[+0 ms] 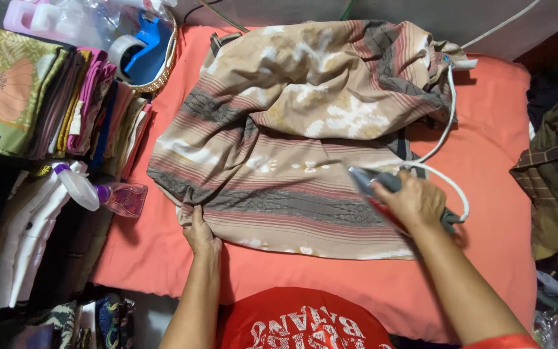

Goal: Ironing a patterned sarong on a flat mattress surface.

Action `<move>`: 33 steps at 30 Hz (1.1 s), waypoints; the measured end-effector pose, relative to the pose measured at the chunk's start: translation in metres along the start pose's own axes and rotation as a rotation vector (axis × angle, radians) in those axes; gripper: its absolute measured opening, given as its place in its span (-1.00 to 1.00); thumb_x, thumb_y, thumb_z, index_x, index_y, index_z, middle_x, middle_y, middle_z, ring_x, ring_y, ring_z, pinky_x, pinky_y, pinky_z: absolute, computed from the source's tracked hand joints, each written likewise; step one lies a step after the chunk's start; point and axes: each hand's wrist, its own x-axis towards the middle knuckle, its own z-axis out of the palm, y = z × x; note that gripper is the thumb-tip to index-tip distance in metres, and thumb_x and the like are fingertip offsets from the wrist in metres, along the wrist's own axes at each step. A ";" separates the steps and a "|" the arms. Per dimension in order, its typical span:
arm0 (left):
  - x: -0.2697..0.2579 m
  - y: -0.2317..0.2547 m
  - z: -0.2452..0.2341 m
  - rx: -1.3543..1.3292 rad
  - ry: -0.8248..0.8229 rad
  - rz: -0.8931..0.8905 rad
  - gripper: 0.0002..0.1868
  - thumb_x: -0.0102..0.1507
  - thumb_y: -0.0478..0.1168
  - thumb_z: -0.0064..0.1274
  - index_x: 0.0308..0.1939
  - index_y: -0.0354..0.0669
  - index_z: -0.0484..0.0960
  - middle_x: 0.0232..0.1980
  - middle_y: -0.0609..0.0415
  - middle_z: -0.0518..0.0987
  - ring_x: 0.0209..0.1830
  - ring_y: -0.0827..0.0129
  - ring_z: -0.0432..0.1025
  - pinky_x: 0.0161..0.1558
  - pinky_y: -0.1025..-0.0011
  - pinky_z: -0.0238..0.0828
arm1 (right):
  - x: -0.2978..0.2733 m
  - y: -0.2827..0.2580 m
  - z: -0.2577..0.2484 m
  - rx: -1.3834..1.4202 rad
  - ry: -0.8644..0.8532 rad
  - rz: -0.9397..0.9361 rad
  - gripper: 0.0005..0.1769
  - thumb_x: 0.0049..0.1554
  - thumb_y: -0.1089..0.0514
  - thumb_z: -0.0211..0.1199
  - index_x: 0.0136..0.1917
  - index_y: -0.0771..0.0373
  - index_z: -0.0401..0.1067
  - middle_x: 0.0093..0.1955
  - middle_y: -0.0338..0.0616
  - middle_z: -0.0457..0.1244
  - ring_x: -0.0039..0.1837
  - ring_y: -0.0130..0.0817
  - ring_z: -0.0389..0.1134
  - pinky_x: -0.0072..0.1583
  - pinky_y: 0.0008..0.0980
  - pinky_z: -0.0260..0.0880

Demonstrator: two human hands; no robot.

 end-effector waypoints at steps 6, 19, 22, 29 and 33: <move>-0.013 0.009 0.009 0.036 -0.129 0.019 -0.59 0.33 -0.34 0.07 0.27 -0.23 0.48 0.20 0.05 0.55 0.14 0.34 0.47 0.18 0.35 0.46 | -0.034 -0.063 0.000 0.150 0.065 -0.474 -0.33 -0.10 -0.55 0.32 -0.16 0.07 0.63 -0.46 -0.05 0.38 -0.44 -0.22 0.40 -0.30 -0.12 0.39; -0.019 0.009 0.003 -0.087 -0.164 0.086 -0.54 0.34 -0.44 -0.03 0.33 -0.17 0.42 0.20 0.09 0.55 0.17 0.36 0.46 0.21 0.35 0.41 | 0.013 -0.127 -0.035 0.154 -0.014 -0.416 -0.37 -0.07 -0.49 0.32 -0.03 0.04 0.64 -0.22 0.01 0.44 -0.22 -0.05 0.49 -0.13 -0.02 0.48; -0.020 0.012 0.010 -0.110 -0.153 0.069 -0.54 0.35 -0.43 -0.04 0.34 -0.19 0.41 0.20 0.07 0.55 0.18 0.35 0.46 0.21 0.34 0.42 | -0.016 -0.147 -0.027 0.107 -0.122 -0.636 -0.26 -0.10 -0.56 0.34 -0.03 0.10 0.61 -0.33 -0.04 0.42 -0.37 -0.17 0.46 -0.23 -0.12 0.50; -0.035 0.025 0.015 -0.044 -0.195 0.119 -0.47 0.32 -0.40 0.01 0.39 -0.20 0.35 0.24 0.10 0.53 0.21 0.39 0.44 0.23 0.39 0.38 | 0.055 -0.214 -0.048 0.095 -0.106 -0.562 -0.35 -0.02 -0.52 0.33 -0.02 0.06 0.61 -0.32 -0.05 0.42 -0.28 -0.18 0.46 -0.17 -0.07 0.46; -0.024 0.007 -0.002 0.058 -0.204 0.098 -0.44 0.28 -0.40 0.11 0.37 -0.26 0.36 0.20 0.09 0.52 0.14 0.40 0.43 0.17 0.39 0.39 | 0.085 -0.228 -0.037 0.205 0.115 -0.502 -0.45 -0.08 -0.44 0.37 -0.03 -0.05 0.65 -0.21 0.01 0.43 -0.12 -0.03 0.47 -0.06 0.00 0.42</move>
